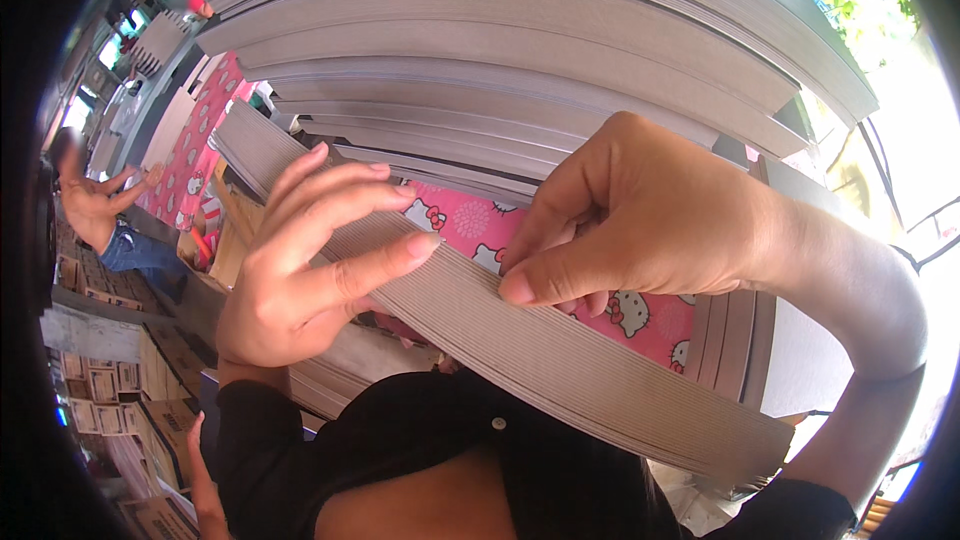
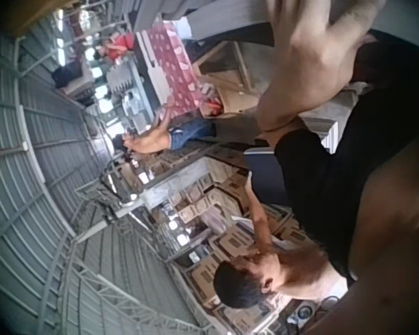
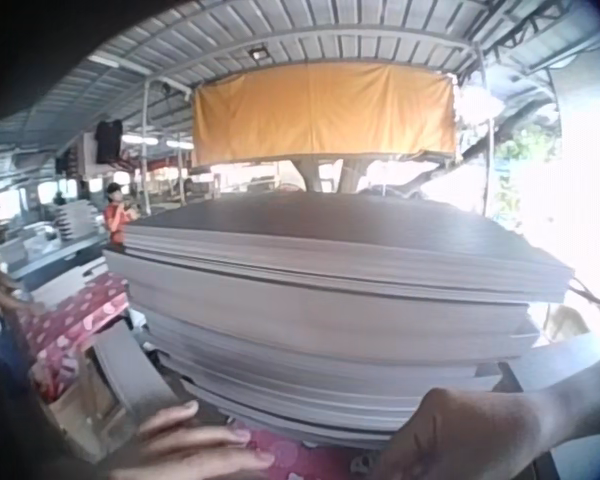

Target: The person places black panels into plastic bags and then stacks the bagged panels into larger groups before moving a completed stack onto a pile.

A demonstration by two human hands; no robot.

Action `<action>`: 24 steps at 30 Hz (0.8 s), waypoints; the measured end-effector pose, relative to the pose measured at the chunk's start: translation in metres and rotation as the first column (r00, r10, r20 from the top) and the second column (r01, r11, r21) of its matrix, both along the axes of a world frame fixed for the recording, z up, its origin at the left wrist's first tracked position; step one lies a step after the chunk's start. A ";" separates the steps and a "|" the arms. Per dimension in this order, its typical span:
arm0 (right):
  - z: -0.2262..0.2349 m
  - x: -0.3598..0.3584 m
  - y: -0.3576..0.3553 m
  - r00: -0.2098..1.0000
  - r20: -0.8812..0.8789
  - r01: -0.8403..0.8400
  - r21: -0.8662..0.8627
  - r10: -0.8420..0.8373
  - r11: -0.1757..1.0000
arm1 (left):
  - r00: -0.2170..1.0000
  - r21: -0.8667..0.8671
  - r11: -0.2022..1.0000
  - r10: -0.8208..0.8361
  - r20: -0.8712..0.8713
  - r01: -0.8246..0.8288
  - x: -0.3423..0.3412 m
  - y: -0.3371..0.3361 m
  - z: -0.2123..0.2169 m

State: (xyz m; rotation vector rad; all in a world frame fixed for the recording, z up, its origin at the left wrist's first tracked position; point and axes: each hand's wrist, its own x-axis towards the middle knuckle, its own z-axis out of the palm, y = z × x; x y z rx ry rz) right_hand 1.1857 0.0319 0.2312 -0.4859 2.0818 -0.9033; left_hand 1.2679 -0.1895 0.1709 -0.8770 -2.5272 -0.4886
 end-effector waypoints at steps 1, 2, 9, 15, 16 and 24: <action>0.001 -0.002 0.000 1.000 -0.013 -0.017 0.011 0.018 1.000 | 1.000 -0.009 1.000 0.006 -0.015 -0.006 0.000 0.001 -0.001; 0.002 -0.003 0.001 0.999 -0.026 -0.034 0.023 0.035 0.999 | 1.000 -0.006 1.000 0.010 -0.014 -0.010 0.000 0.002 -0.001; -0.008 -0.013 0.012 0.997 -0.057 -0.067 -0.109 0.061 0.992 | 0.998 -0.013 0.999 0.035 -0.046 -0.036 -0.005 0.008 -0.002; -0.005 -0.017 0.011 0.984 -0.123 -0.144 -0.128 0.128 0.981 | 0.998 -0.004 0.998 0.058 -0.023 -0.058 -0.004 0.010 -0.001; -0.006 -0.017 0.010 0.991 -0.083 -0.115 -0.147 0.104 0.982 | 0.998 0.000 0.998 0.060 -0.018 -0.060 -0.004 0.010 -0.001; -0.013 -0.015 0.007 0.997 -0.017 -0.082 -0.191 0.080 0.978 | 0.999 -0.006 0.999 0.053 -0.002 -0.053 0.002 0.005 -0.001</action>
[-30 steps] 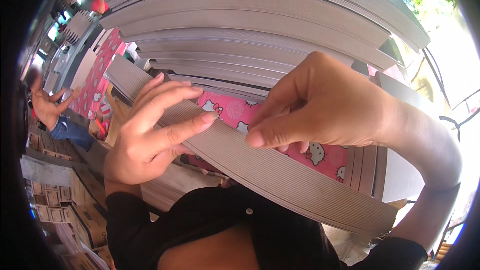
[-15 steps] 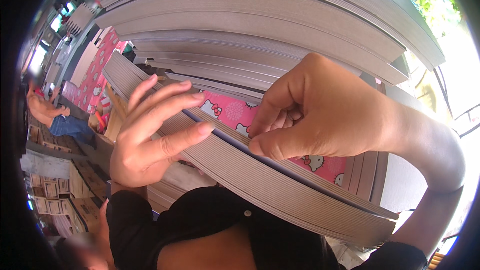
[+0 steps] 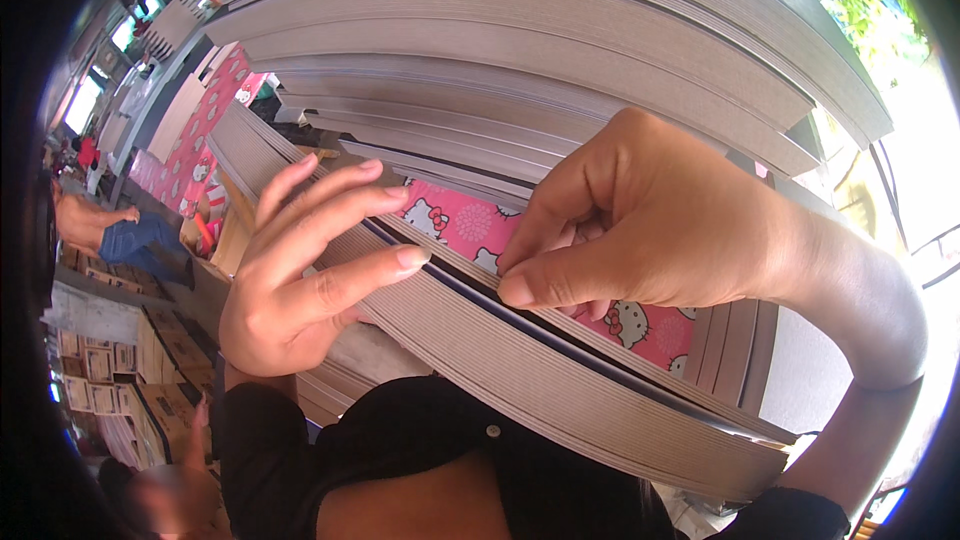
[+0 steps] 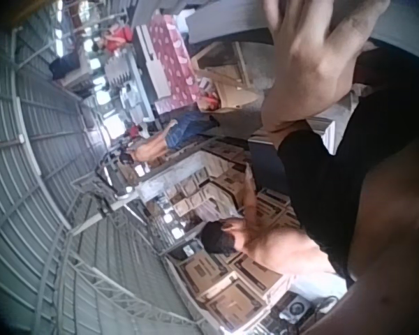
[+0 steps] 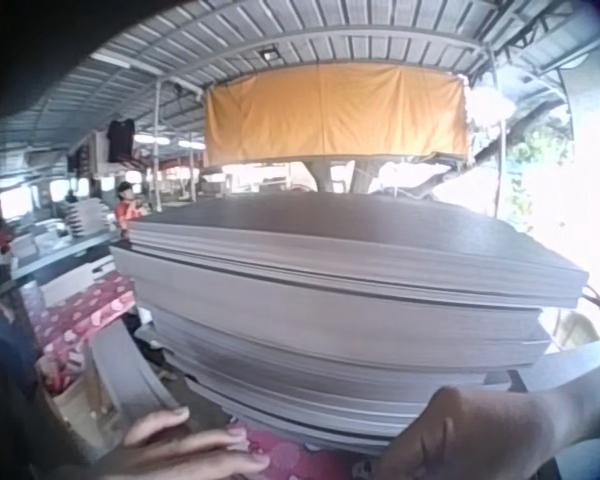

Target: The person places black panels into plastic bags and then stacks the bagged panels into larger groups before moving a completed stack onto a pile.

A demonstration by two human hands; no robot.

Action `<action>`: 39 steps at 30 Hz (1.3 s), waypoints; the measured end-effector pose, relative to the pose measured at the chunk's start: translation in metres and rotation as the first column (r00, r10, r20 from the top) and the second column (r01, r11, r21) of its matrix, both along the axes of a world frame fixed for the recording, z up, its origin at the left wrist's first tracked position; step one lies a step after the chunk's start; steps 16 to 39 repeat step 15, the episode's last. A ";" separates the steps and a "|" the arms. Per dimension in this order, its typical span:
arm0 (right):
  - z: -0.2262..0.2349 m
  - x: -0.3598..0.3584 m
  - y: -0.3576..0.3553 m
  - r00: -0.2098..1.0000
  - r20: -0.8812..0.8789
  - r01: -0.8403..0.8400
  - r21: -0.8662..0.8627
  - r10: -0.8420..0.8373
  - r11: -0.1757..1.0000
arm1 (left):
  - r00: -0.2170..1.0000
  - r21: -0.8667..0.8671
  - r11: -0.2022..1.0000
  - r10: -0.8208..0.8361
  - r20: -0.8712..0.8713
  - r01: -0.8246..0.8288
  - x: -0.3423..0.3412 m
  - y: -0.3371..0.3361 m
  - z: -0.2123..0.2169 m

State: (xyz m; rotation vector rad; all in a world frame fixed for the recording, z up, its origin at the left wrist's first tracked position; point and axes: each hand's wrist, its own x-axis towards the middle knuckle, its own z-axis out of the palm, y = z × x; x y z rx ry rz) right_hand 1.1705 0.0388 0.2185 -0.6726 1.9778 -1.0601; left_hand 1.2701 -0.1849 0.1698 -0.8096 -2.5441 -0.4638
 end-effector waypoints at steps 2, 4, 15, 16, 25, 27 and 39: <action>0.003 0.002 -0.002 0.999 -0.043 -0.021 0.026 0.022 0.999 | 1.000 -0.004 1.000 0.011 -0.001 -0.011 0.003 0.000 -0.001; 0.004 0.004 -0.003 0.996 -0.070 -0.051 0.027 0.053 0.998 | 1.000 -0.005 1.000 0.024 0.008 -0.024 0.004 0.001 0.000; -0.004 0.010 -0.002 0.995 -0.094 -0.026 0.008 0.027 1.000 | 1.000 -0.024 1.000 -0.005 0.028 0.005 0.009 -0.003 -0.004; -0.004 0.010 -0.002 0.995 -0.094 -0.026 0.008 0.027 1.000 | 1.000 -0.024 1.000 -0.005 0.028 0.005 0.009 -0.003 -0.004; -0.004 0.010 -0.002 0.995 -0.094 -0.026 0.008 0.027 1.000 | 1.000 -0.024 1.000 -0.005 0.028 0.005 0.009 -0.003 -0.004; -0.004 0.010 -0.002 0.995 -0.094 -0.026 0.008 0.027 1.000 | 1.000 -0.024 1.000 -0.005 0.028 0.005 0.009 -0.003 -0.004; -0.004 0.010 -0.002 0.995 -0.094 -0.026 0.008 0.027 1.000 | 1.000 -0.024 1.000 -0.005 0.028 0.005 0.009 -0.003 -0.004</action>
